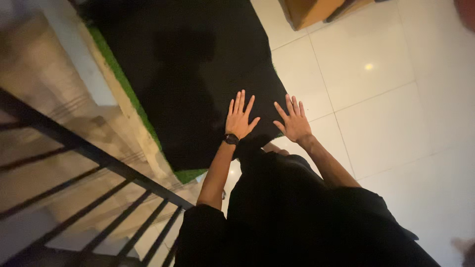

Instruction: The person spreads a black shirt on a green surface, folds the sleeves and sides inward to create a narrow strip, and then folds the strip into a rectangle before placing it into a suitcase.

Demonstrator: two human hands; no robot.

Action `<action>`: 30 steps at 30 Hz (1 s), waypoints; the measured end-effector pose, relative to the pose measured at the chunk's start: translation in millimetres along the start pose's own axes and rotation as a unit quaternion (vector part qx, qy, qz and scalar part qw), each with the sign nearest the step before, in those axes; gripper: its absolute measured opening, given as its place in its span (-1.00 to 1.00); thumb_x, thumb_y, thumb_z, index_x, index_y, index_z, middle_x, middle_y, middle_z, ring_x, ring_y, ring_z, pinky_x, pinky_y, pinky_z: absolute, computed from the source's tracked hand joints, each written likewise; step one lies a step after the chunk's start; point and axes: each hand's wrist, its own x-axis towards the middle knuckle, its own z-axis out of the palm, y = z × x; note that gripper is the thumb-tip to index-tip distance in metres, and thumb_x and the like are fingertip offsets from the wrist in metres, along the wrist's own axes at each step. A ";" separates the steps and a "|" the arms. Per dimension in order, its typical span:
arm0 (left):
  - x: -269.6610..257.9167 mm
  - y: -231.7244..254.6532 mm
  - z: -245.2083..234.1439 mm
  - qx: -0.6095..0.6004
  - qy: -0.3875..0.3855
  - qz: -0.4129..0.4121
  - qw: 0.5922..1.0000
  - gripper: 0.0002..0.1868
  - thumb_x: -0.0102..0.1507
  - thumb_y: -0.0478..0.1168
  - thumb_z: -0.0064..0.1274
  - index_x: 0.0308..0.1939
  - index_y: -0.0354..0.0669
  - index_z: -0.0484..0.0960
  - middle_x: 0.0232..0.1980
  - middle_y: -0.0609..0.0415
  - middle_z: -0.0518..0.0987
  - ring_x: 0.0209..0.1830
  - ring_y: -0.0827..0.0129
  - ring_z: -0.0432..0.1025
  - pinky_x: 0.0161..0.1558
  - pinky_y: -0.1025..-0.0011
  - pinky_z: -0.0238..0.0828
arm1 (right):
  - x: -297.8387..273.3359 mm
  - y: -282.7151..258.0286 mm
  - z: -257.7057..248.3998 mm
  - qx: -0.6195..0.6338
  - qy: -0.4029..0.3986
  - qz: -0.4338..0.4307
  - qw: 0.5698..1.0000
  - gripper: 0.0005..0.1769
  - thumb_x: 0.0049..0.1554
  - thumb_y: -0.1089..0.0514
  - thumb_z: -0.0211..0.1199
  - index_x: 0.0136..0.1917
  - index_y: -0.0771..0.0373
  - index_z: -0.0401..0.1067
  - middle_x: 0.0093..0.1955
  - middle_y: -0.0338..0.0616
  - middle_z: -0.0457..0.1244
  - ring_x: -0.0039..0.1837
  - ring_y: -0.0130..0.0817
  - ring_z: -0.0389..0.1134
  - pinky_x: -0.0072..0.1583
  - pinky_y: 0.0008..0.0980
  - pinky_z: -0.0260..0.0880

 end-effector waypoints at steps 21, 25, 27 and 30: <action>-196.9 23.4 31.5 0.073 0.000 -0.171 0.983 -0.16 0.37 0.30 -0.19 0.64 0.12 -0.02 0.69 -0.13 -0.14 0.69 0.06 -0.22 0.58 -0.07 -0.31 | -34.1 23.7 4.3 0.046 -0.039 -0.055 0.997 -0.10 0.30 -0.34 -0.11 0.71 0.01 -0.29 0.66 0.47 -0.33 0.62 0.31 -0.11 0.55 0.13 -0.12; -189.4 42.1 31.5 0.075 -0.017 -0.217 0.973 -0.13 0.36 0.31 -0.20 0.63 0.01 0.00 0.68 -0.23 -0.16 0.68 -0.05 -0.26 0.54 -0.20 -0.37 | -40.5 34.3 10.8 0.039 -0.037 -0.076 0.996 -0.11 0.31 -0.34 -0.12 0.73 0.01 -0.30 0.67 0.47 -0.32 0.62 0.29 -0.07 0.57 0.14 -0.10; -181.7 49.2 30.7 0.061 -0.025 -0.240 0.968 -0.15 0.37 0.29 -0.20 0.62 -0.01 0.03 0.67 -0.25 -0.16 0.68 -0.07 -0.27 0.53 -0.21 -0.38 | -37.8 37.6 10.4 0.012 -0.053 -0.091 0.994 -0.13 0.33 -0.33 -0.13 0.72 -0.01 -0.32 0.65 0.50 -0.33 0.59 0.33 -0.11 0.53 0.16 -0.15; -176.9 59.8 38.0 0.037 -0.013 -0.284 0.958 -0.20 0.38 0.26 -0.20 0.60 -0.04 0.10 0.67 -0.25 -0.16 0.68 -0.06 -0.27 0.53 -0.21 -0.37 | -37.5 40.8 4.1 0.047 -0.026 -0.100 0.994 -0.15 0.28 -0.32 -0.03 0.71 -0.09 -0.19 0.64 0.44 -0.23 0.60 0.32 -0.05 0.55 0.14 -0.10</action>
